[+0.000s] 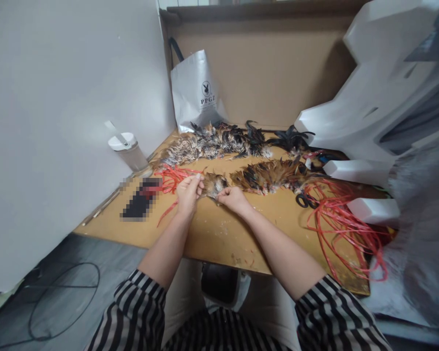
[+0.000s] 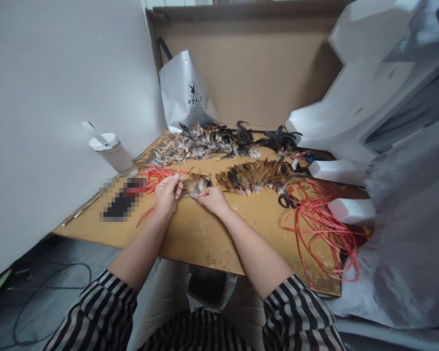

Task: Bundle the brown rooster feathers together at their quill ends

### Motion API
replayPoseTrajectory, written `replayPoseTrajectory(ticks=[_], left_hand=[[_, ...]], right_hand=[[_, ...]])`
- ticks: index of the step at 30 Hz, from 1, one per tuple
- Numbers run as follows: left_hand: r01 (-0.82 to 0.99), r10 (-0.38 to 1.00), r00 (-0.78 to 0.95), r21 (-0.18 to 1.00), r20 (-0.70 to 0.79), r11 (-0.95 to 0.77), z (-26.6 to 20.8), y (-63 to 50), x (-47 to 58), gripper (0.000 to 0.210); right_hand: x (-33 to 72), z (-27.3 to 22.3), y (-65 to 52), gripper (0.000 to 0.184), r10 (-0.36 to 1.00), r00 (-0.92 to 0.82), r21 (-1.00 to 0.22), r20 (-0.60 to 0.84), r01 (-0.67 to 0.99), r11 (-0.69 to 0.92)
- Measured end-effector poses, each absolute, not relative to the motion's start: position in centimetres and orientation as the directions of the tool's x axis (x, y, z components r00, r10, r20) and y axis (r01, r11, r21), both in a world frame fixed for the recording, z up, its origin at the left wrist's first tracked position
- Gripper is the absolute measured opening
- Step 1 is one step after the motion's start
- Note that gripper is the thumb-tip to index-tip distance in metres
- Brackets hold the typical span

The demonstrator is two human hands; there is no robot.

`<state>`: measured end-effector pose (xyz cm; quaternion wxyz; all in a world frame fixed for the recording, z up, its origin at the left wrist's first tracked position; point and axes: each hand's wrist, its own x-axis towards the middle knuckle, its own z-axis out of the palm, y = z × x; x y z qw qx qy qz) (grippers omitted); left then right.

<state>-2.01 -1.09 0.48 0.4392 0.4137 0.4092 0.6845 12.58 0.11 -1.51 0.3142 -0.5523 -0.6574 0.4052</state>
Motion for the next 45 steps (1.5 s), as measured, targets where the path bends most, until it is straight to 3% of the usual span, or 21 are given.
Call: replayPoseTrajectory(ticks=[4, 8, 13, 18, 22, 25, 30, 35, 38, 42, 45], left_hand=[[-0.189, 0.943, -0.244, 0.942, 0.227, -0.276, 0.5, -1.2, -1.9, 0.029], [-0.119, 0.960, -0.175, 0.963, 0.217, -0.240, 0.4, -1.2, -1.5, 0.028], [-0.047, 0.986, -0.059, 0.986, 0.159, -0.162, -0.3, -1.1, -0.8, 0.027], [-0.058, 0.992, -0.069, 0.993, 0.103, -0.107, -0.6, -1.2, -0.4, 0.031], [-0.062, 0.997, -0.057, 0.996, 0.061, -0.064, -0.3, -1.4, -0.3, 0.032], [-0.071, 0.997, -0.061, 0.996, 0.045, -0.049, -0.4, -1.3, -0.7, 0.032], [-0.052, 0.999, 0.034, 0.998, 0.022, -0.020, -0.8, -0.9, -1.5, 0.032], [-0.019, 0.982, 0.191, 1.000, 0.010, -0.007, -0.9, -1.0, -1.6, 0.032], [-0.023, 0.985, 0.172, 1.000, 0.017, -0.013, -0.7, -1.0, -1.6, 0.032], [-0.066, 0.997, 0.075, 0.998, 0.017, -0.012, -0.6, -0.7, -2.0, 0.032], [-0.094, 0.996, 0.089, 0.996, 0.014, -0.005, -0.5, -0.6, -2.2, 0.031]], right_hand=[[12.8, -1.6, 0.5, 0.013, 0.992, -0.112, -0.960, -0.049, 0.280, -0.016], [13.0, -1.6, 0.7, 0.017, 0.999, -0.045, -0.969, 0.025, 0.246, 0.036], [13.1, -1.2, 0.2, 0.018, 0.977, -0.039, -0.872, 0.210, 0.446, 0.205], [12.8, 0.2, -1.4, 0.017, 0.900, -0.097, -0.606, 0.425, 0.708, 0.362], [12.4, 0.5, -1.9, 0.016, 0.856, -0.148, -0.514, 0.496, 0.744, 0.427], [12.5, 0.1, -1.5, 0.017, 0.884, -0.124, -0.633, 0.450, 0.654, 0.414], [12.9, -0.9, -0.1, 0.023, 0.972, -0.074, -0.926, 0.222, 0.298, 0.234], [12.9, -1.3, 0.6, 0.022, 0.983, -0.106, -0.986, 0.153, 0.050, 0.159], [13.0, -1.0, 0.5, 0.021, 0.993, -0.043, -0.993, 0.111, -0.043, 0.110], [13.4, -0.7, 0.2, 0.022, 0.999, -0.047, -1.000, -0.019, -0.016, -0.020], [13.6, -1.1, 0.1, 0.021, 0.990, -0.135, -0.984, -0.046, 0.177, -0.022]])
